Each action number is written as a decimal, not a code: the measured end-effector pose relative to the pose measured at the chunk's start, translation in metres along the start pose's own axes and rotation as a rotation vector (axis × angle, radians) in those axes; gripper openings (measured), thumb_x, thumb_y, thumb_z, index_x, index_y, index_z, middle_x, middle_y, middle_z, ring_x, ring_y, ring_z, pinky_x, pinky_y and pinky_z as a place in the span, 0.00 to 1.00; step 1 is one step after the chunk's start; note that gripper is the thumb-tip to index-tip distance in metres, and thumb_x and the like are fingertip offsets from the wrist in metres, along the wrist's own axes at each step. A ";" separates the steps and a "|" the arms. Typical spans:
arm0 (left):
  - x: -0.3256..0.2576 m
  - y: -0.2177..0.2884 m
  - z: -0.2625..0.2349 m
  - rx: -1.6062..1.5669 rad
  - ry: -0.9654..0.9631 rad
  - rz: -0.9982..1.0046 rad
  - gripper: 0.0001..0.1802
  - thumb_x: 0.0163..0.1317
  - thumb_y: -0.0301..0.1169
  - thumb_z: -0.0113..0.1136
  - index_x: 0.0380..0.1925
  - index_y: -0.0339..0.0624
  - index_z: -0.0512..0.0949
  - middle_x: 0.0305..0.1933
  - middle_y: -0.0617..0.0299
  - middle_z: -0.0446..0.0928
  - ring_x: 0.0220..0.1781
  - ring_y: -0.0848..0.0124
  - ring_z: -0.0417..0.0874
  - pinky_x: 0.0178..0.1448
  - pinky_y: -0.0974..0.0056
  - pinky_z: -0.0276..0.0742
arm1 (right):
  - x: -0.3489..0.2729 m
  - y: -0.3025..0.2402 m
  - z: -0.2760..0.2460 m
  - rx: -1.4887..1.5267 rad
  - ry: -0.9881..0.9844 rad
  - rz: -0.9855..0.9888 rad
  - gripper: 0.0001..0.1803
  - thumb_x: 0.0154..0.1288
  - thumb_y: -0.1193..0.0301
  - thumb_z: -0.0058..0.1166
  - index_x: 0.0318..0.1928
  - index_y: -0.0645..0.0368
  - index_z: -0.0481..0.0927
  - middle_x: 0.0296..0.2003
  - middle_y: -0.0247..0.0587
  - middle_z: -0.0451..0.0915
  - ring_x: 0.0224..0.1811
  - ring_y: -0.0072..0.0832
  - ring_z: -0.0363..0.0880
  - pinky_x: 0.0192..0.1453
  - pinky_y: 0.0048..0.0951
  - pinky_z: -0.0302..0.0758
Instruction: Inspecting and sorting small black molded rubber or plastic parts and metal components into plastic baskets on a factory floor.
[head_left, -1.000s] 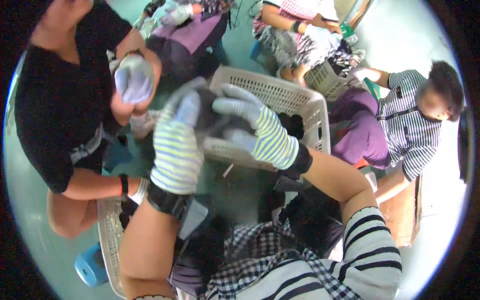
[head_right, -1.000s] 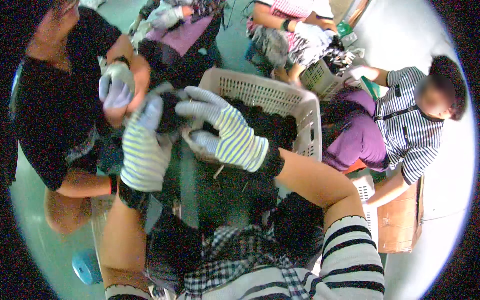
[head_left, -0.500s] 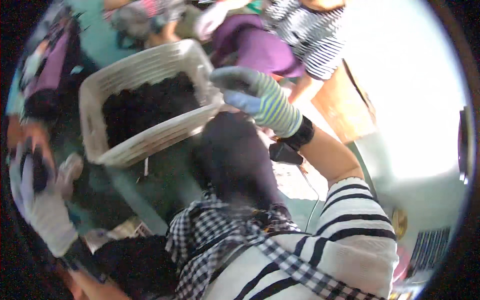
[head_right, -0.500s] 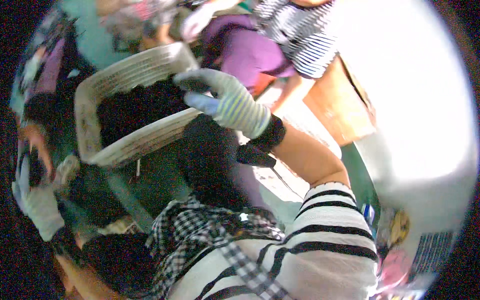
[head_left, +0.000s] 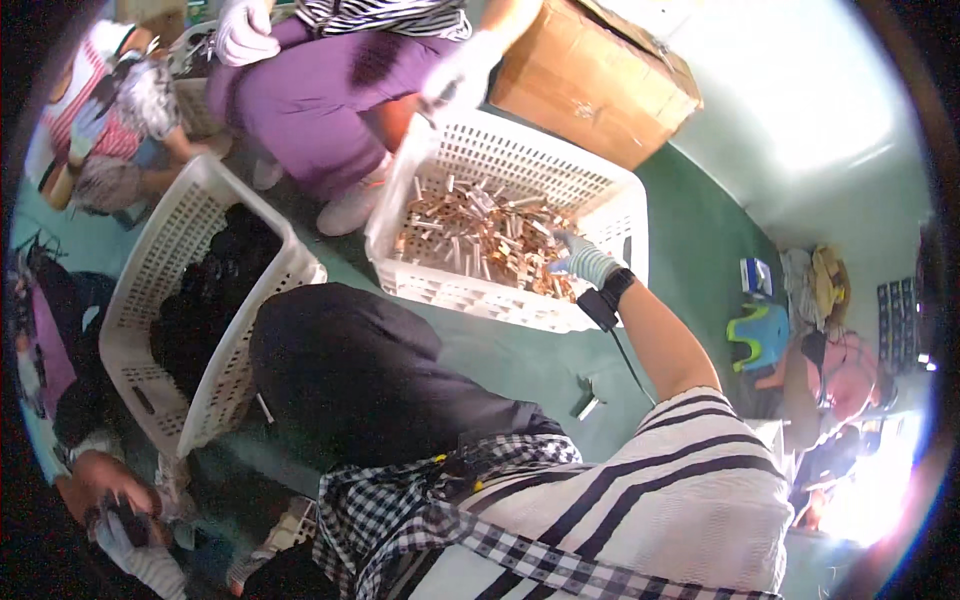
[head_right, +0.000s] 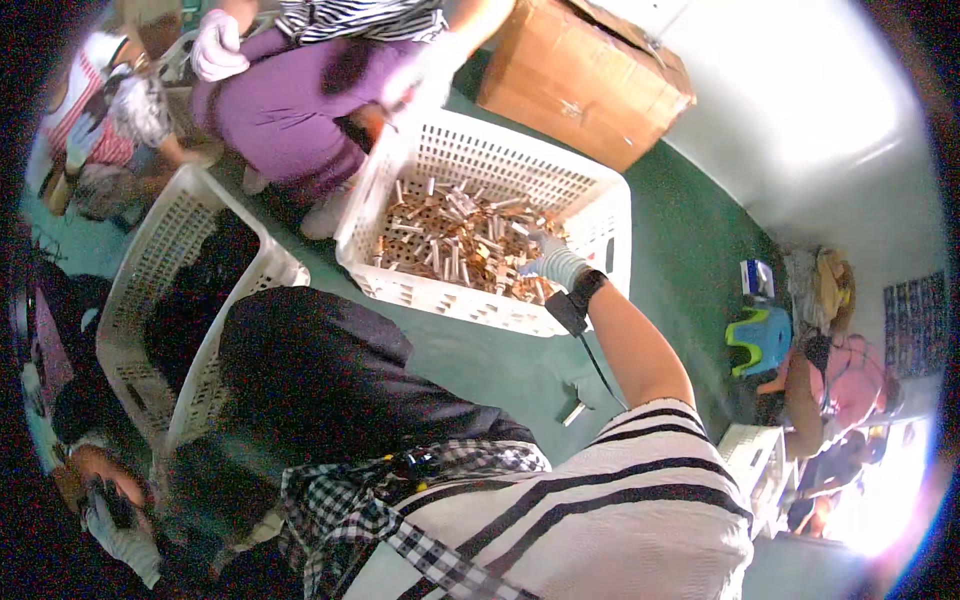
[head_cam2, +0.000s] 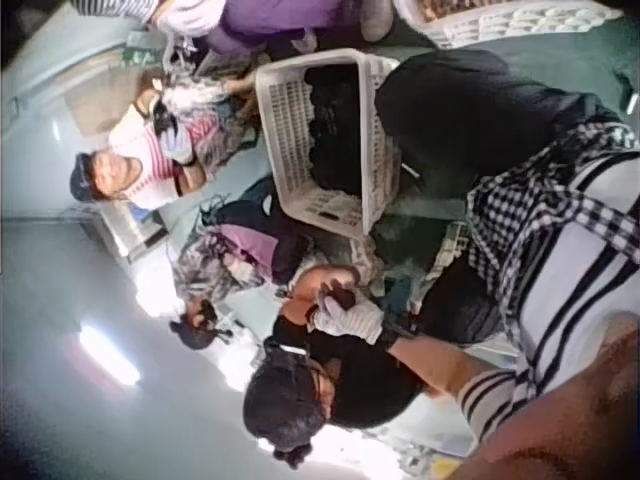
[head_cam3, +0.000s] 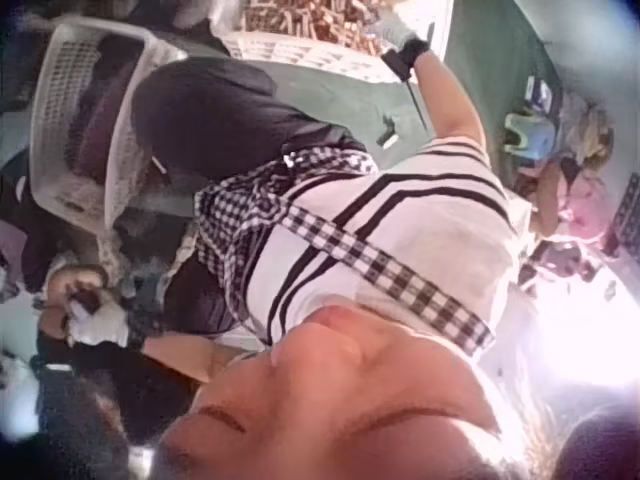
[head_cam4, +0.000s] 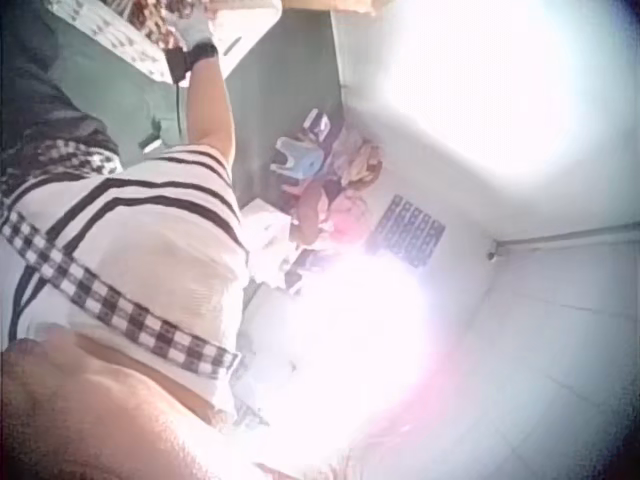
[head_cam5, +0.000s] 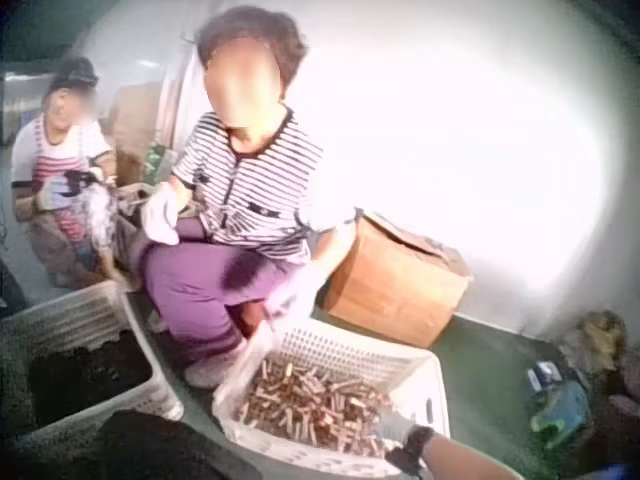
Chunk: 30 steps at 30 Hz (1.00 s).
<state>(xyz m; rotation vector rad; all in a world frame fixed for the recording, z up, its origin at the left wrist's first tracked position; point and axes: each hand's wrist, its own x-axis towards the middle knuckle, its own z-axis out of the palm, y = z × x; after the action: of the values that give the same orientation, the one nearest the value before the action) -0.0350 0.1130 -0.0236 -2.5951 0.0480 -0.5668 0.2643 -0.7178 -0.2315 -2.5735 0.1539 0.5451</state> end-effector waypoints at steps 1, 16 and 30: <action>0.004 0.001 -0.002 0.001 0.001 0.016 0.25 0.60 0.31 0.55 0.58 0.33 0.71 0.58 0.49 0.75 0.59 0.58 0.76 0.65 0.53 0.68 | 0.008 0.006 0.001 -0.001 -0.065 0.026 0.53 0.40 0.64 0.76 0.68 0.58 0.61 0.61 0.57 0.70 0.66 0.49 0.66 0.69 0.40 0.63; -0.042 0.066 -0.065 -1.319 -0.245 -1.384 0.14 0.65 0.29 0.53 0.49 0.35 0.76 0.47 0.53 0.77 0.48 0.64 0.78 0.54 0.61 0.73 | 0.088 -0.036 0.060 -0.474 -0.511 -0.066 0.65 0.35 0.64 0.76 0.74 0.43 0.48 0.74 0.45 0.41 0.73 0.48 0.51 0.73 0.44 0.60; -0.047 0.103 -0.053 -1.229 -0.048 -1.433 0.11 0.63 0.33 0.56 0.40 0.39 0.81 0.32 0.58 0.81 0.37 0.71 0.81 0.44 0.64 0.74 | 0.090 0.009 0.088 -0.008 0.060 -0.161 0.64 0.37 0.67 0.77 0.72 0.52 0.49 0.73 0.55 0.46 0.74 0.50 0.48 0.75 0.43 0.55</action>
<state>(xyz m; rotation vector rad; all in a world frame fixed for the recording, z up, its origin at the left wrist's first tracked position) -0.0927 0.0047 -0.0474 -3.3185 -2.2266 -1.1434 0.3140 -0.6831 -0.3421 -2.5825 -0.0358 0.4103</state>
